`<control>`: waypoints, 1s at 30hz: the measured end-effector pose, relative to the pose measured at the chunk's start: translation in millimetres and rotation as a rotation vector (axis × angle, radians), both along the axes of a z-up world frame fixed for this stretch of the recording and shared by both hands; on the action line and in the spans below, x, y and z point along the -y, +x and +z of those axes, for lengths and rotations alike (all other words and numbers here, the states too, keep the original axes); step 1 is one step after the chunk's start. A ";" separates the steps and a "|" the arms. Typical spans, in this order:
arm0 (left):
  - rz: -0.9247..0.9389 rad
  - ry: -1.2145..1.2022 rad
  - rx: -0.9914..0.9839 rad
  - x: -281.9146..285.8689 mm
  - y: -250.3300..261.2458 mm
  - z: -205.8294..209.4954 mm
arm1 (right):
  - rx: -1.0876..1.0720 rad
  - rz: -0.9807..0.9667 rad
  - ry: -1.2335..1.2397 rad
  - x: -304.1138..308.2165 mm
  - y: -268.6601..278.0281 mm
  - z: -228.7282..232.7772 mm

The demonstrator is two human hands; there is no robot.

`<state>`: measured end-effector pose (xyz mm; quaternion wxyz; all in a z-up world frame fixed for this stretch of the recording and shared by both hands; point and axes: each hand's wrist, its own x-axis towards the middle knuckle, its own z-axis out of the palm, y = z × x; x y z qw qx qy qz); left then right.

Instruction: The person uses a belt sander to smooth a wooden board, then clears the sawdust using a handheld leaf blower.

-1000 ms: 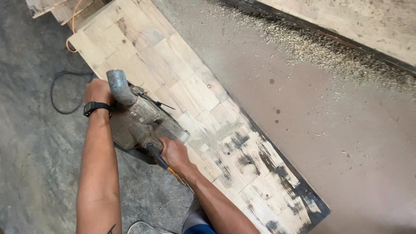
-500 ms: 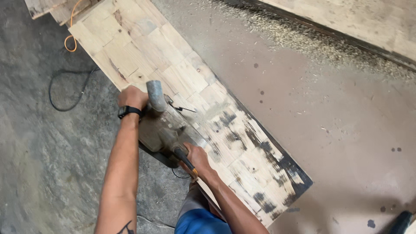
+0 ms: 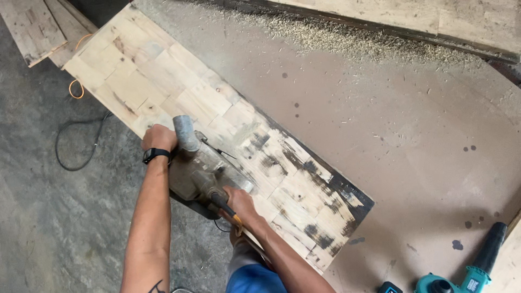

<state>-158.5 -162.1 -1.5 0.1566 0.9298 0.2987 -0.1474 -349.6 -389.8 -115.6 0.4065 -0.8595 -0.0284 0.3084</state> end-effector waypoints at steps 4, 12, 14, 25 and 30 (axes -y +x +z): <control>0.009 0.038 -0.030 -24.3 25.9 -7.6 | -0.031 -0.016 0.064 -13.9 25.0 59.1; 0.016 0.025 0.002 -10.7 59.4 2.8 | -0.060 -0.030 0.034 -3.6 59.7 72.6; 0.006 0.035 0.001 1.2 63.9 5.4 | -0.065 -0.038 0.031 3.0 61.6 66.0; -0.096 -0.004 0.045 72.0 104.1 15.3 | -0.115 -0.165 0.021 57.1 85.4 99.9; -0.124 -0.013 0.064 96.6 129.9 2.4 | -0.029 -0.201 0.096 84.3 96.6 69.3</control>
